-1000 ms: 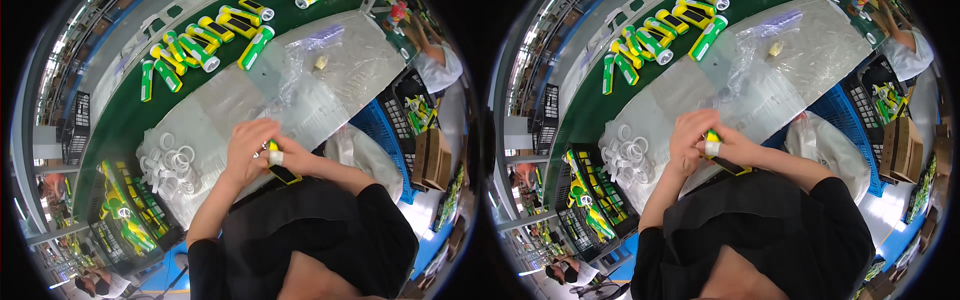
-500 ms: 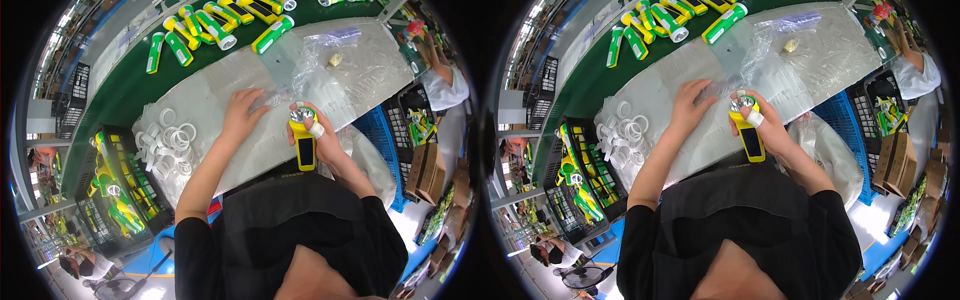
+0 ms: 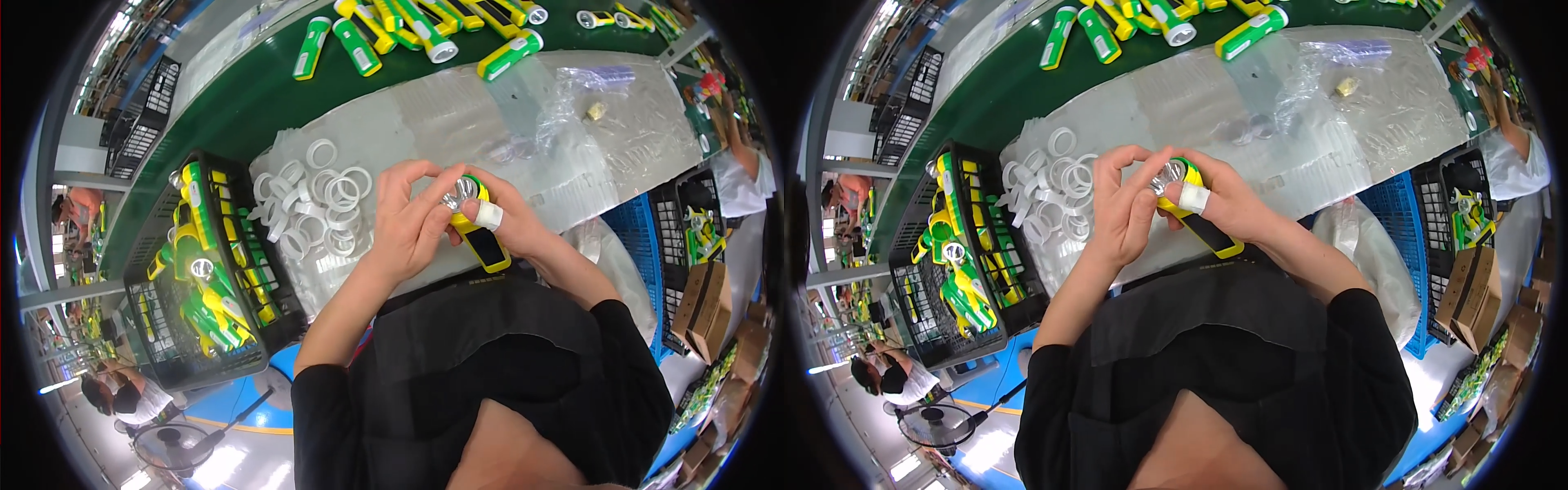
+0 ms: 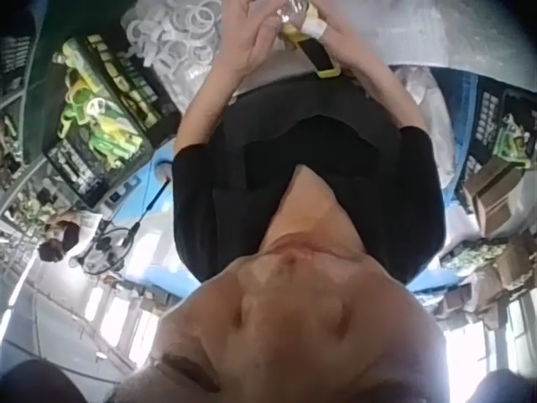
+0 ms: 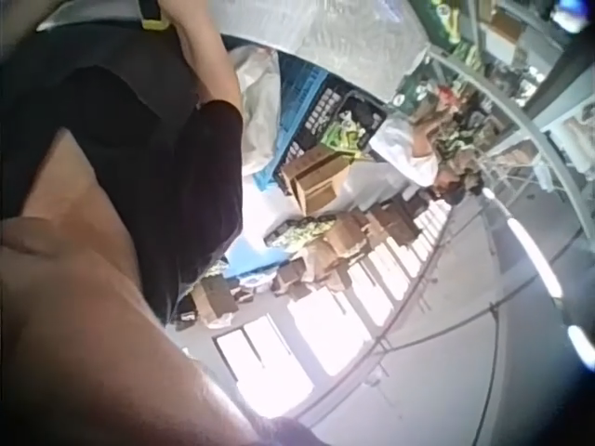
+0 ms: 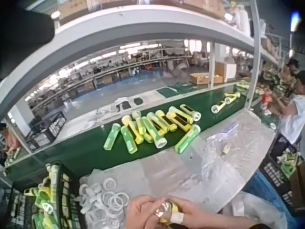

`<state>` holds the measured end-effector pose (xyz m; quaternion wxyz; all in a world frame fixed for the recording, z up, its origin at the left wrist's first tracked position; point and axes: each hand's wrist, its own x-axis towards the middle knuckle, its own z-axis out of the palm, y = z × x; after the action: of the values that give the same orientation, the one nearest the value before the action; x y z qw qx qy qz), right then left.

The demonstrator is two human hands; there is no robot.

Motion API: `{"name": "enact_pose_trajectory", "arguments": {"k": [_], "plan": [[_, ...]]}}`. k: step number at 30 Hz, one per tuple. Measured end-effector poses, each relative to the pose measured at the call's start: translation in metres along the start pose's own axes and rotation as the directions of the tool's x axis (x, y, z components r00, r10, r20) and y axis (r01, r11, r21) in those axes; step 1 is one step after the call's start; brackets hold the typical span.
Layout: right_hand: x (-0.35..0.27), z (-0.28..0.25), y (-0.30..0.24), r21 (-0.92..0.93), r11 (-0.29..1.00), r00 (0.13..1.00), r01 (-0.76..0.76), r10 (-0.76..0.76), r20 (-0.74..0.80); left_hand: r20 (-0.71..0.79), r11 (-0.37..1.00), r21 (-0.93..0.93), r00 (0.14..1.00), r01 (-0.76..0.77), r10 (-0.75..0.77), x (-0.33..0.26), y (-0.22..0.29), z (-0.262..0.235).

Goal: Assembling plastic flashlight heads onto the bodies on a factory production line.

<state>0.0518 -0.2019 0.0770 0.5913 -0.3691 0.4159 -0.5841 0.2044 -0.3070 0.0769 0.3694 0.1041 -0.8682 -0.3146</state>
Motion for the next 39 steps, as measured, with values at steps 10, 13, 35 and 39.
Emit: {"name": "enact_pose_trajectory", "arguments": {"k": [10, 13, 35, 39], "plan": [[0.036, 0.029, 0.026, -0.09, 0.992, 0.995, 0.087, -0.091, -0.041, -0.116, 0.993, 0.0, 0.986, -0.119, 0.118, -0.009, -0.026, -0.012], [0.047, 0.023, 0.017, 0.02, 0.999, 0.999, 0.04, -0.04, 0.009, -0.109, 0.999, -0.011, 0.993, -0.047, 0.046, 0.004, -0.027, -0.021], [0.094, -0.014, 0.015, -0.12, 0.902, 0.91, 0.414, -0.407, 0.079, -0.13, 0.999, -0.047, 0.991, 0.016, -0.022, 0.046, -0.024, -0.05], [0.091, -0.017, 0.011, -0.154, 0.874, 0.887, 0.46, -0.445, 0.125, -0.049, 0.997, 0.065, 0.998, 0.047, -0.044, 0.049, -0.014, -0.051]]}}
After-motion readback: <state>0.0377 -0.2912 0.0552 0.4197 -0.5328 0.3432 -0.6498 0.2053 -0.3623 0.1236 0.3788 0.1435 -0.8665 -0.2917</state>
